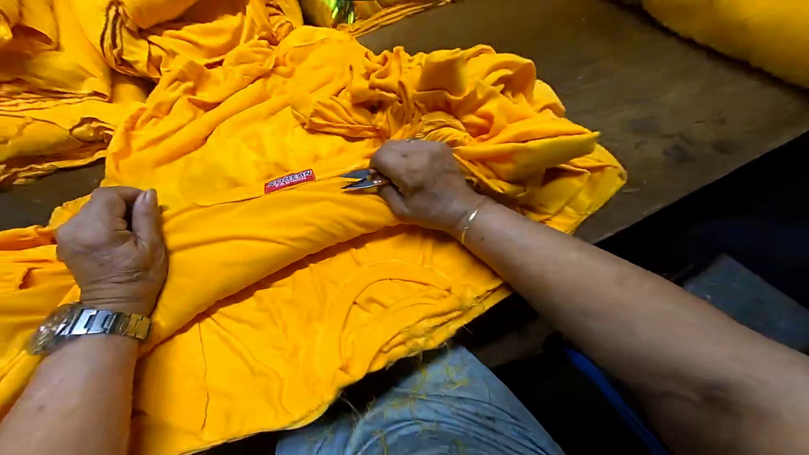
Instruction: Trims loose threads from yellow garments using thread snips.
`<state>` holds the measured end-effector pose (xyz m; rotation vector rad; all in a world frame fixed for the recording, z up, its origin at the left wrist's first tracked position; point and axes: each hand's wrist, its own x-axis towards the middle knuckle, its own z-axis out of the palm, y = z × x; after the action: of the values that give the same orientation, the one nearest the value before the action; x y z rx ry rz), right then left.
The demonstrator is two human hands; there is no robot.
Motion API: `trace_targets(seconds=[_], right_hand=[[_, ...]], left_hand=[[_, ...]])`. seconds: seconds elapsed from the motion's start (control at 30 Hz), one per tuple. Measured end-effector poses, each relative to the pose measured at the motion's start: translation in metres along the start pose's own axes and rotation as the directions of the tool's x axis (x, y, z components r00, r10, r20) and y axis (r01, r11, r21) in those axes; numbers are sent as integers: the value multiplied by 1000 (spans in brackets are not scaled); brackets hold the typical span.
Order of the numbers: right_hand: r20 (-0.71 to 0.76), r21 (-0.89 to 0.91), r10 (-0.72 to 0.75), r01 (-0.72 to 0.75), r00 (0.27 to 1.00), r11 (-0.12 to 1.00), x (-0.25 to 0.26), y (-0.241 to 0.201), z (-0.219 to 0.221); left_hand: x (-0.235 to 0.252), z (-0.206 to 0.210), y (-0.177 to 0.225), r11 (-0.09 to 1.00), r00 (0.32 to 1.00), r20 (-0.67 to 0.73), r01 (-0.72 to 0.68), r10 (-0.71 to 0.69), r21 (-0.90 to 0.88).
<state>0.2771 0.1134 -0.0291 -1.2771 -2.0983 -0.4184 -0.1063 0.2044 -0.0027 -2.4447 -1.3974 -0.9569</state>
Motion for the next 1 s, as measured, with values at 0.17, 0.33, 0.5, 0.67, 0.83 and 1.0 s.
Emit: trace_targets(seconds=[0.17, 0.33, 0.5, 0.67, 0.83, 1.0], right_hand=[[116, 91, 69, -79, 991, 993, -3, -18, -28], [287, 573, -67, -116, 956, 812, -34, -30, -83], [606, 468, -141, -208, 783, 859, -78, -42, -111], [387, 446, -103, -88, 916, 890, -121, -65, -135], [357, 555, -77, -145, 931, 819, -180, -101, -124], [478, 691, -153, -263, 865, 673, -200, -131, -123]], left_hand=[[-23, -28, 37, 983, 987, -34, -159, 157, -93], [-91, -64, 128, 824, 866, 234, -290, 443, -487], [-130, -56, 146, 770, 741, 332, -376, 584, -516], [-116, -110, 159, 801, 534, 610, -262, 585, -539], [-124, -110, 164, 901, 587, 691, -187, 423, -392], [-110, -68, 211, 777, 837, 420, -9, 350, -630]])
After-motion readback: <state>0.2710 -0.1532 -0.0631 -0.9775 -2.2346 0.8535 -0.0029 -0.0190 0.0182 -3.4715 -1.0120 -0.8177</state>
